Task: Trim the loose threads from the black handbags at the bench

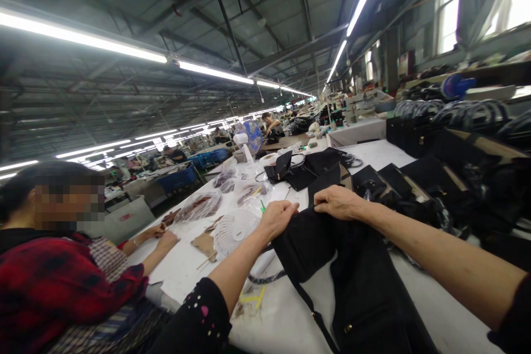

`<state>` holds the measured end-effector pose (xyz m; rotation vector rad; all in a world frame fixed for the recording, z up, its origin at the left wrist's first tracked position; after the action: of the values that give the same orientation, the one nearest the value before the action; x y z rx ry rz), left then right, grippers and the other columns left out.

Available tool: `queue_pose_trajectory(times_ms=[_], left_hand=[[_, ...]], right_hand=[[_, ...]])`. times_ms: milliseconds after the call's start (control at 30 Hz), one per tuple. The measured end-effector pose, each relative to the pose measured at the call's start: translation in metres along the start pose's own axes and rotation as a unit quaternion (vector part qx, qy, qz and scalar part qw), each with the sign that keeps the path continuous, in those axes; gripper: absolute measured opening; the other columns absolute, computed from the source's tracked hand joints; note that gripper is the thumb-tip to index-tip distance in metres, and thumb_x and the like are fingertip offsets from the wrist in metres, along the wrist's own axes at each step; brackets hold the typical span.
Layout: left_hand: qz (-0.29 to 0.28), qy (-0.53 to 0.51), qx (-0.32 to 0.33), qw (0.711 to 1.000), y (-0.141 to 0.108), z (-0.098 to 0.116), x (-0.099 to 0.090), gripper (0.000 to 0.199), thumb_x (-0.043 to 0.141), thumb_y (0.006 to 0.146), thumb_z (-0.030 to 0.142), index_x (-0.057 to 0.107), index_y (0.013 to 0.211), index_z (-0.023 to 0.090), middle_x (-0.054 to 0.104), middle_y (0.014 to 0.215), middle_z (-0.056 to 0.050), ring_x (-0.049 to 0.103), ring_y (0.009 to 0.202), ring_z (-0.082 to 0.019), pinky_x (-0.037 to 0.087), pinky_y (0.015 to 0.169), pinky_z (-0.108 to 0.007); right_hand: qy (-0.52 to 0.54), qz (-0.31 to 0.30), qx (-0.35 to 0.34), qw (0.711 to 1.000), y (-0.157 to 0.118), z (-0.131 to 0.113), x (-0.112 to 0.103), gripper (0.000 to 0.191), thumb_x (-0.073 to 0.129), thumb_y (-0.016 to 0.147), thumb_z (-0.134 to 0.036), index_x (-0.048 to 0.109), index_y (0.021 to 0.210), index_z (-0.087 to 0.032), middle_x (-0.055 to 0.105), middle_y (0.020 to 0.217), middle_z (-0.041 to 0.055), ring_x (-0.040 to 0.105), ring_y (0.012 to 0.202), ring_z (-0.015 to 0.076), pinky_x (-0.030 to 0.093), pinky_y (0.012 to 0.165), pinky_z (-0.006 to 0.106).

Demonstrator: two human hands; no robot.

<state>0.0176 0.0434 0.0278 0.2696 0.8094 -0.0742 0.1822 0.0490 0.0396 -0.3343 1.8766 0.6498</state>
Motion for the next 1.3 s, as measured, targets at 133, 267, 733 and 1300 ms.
queue_pose_trajectory(times_ms=[133, 267, 733, 1300], left_hand=[[-0.063, -0.15, -0.075, 0.984, 0.005, -0.006, -0.006, 0.057, 0.033, 0.085, 0.06, 0.063, 0.085, 0.011, 0.07, 0.079, -0.011, 0.062, 0.066, -0.017, 0.045, 0.059, -0.026], [-0.088, -0.104, -0.049, 0.989, -0.003, 0.002, -0.008, 0.061, 0.033, 0.085, 0.062, 0.066, 0.09, 0.01, 0.07, 0.086, -0.011, 0.063, 0.072, -0.017, 0.045, 0.062, -0.026], [0.073, 0.283, 0.138, 0.946, -0.031, 0.023, 0.01, 0.03, 0.04, 0.09, 0.037, 0.065, 0.082, 0.022, 0.068, 0.077, -0.005, 0.061, 0.076, -0.019, 0.039, 0.071, -0.028], [0.136, -0.147, 0.048, 0.979, -0.046, -0.024, -0.026, 0.03, 0.047, 0.087, 0.043, 0.06, 0.089, 0.015, 0.066, 0.081, -0.003, 0.059, 0.075, -0.013, 0.045, 0.072, -0.024]], right_hand=[[0.005, 0.001, 0.01, 1.0, -0.001, 0.003, -0.001, 0.02, 0.053, 0.079, -0.037, 0.068, 0.081, -0.024, 0.066, 0.075, 0.0009, 0.058, 0.071, 0.0152, 0.034, 0.061, 0.023], [0.008, -0.001, 0.017, 1.0, -0.001, 0.004, -0.001, 0.022, 0.051, 0.08, -0.038, 0.068, 0.083, -0.025, 0.067, 0.078, 0.0012, 0.059, 0.073, 0.0155, 0.035, 0.062, 0.023], [-0.061, 0.015, -0.044, 0.997, -0.004, -0.015, 0.007, 0.03, 0.046, 0.086, -0.047, 0.066, 0.093, -0.026, 0.069, 0.097, 0.0041, 0.062, 0.092, 0.0208, 0.04, 0.074, 0.027], [-0.054, 0.014, -0.014, 0.998, 0.003, 0.002, 0.015, 0.024, 0.044, 0.087, -0.037, 0.064, 0.091, -0.024, 0.068, 0.093, 0.0062, 0.063, 0.087, 0.0226, 0.041, 0.071, 0.03]])
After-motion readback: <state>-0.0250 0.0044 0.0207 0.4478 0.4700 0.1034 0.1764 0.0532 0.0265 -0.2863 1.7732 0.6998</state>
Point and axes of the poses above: each hand's wrist, its own y-axis towards the middle knuckle, its own x-axis out of the palm, z = x × y, the point moved 8 cm from there along y, towards the middle knuckle
